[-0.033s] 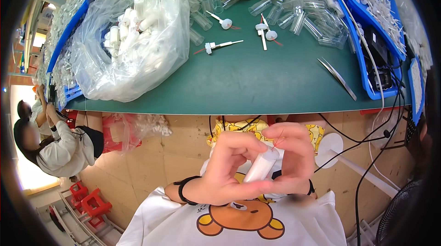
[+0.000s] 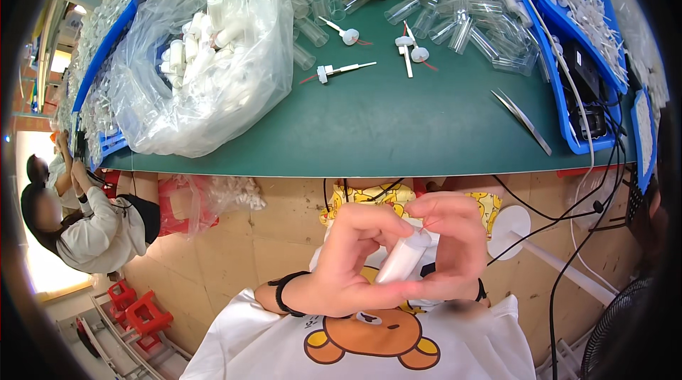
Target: The person assembles small white cylindrical components by inserting a thin rod into them and then placing them into clear plastic tubes. They handle the components one at a time, repeating the process multiple times.
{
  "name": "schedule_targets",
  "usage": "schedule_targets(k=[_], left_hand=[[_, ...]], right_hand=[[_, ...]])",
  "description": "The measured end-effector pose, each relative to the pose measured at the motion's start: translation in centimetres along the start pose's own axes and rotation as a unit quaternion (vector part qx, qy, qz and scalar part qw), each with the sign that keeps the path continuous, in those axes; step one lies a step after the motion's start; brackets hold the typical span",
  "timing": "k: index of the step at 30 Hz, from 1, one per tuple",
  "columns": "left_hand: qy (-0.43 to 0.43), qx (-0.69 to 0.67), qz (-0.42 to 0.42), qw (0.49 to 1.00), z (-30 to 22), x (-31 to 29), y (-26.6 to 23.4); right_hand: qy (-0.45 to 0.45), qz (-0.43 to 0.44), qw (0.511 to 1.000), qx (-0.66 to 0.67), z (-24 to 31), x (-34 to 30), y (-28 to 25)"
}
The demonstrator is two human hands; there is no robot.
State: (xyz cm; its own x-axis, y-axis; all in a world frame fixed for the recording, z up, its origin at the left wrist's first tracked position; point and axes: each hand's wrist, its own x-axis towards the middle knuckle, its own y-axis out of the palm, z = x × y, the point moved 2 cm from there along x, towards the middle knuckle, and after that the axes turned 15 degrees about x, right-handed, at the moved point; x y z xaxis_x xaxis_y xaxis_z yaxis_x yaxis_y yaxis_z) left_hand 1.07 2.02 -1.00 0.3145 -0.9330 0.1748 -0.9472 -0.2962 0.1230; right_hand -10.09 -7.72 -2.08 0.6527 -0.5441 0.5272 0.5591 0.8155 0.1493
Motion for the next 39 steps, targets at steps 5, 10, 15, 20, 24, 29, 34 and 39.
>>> schedule_targets(k=[5,10,15,20,24,29,34,39], left_hand=[[0.036,0.022,0.002,0.999,0.3,0.1,-0.3],[0.083,0.026,0.007,0.996,1.1,0.4,-0.4],[0.113,0.066,0.004,0.991,1.6,0.5,-0.5],[0.162,0.111,-0.026,0.980,2.4,0.1,-0.1],[0.178,0.125,-0.043,0.975,2.5,0.2,-0.1],[0.175,0.075,-0.074,0.979,2.5,0.0,0.3],[0.018,-0.072,-0.015,0.997,0.9,-0.3,0.3],[0.015,0.010,-0.010,1.000,0.8,-0.5,-0.3]], right_hand=[[-0.031,-0.003,0.999,0.035,-0.1,-0.2,0.2],[-0.002,-0.007,0.999,0.046,0.3,-0.3,0.4],[0.013,-0.021,0.999,0.040,0.5,-0.3,0.3],[0.010,-0.016,0.999,0.027,0.4,-0.1,0.3],[-0.006,-0.007,1.000,0.028,0.0,0.0,0.3],[-0.021,-0.016,0.998,0.049,-0.1,-0.1,0.5],[-0.019,-0.012,0.999,0.032,-0.4,0.0,0.0],[0.003,0.002,0.999,0.032,0.1,0.3,-0.1]])
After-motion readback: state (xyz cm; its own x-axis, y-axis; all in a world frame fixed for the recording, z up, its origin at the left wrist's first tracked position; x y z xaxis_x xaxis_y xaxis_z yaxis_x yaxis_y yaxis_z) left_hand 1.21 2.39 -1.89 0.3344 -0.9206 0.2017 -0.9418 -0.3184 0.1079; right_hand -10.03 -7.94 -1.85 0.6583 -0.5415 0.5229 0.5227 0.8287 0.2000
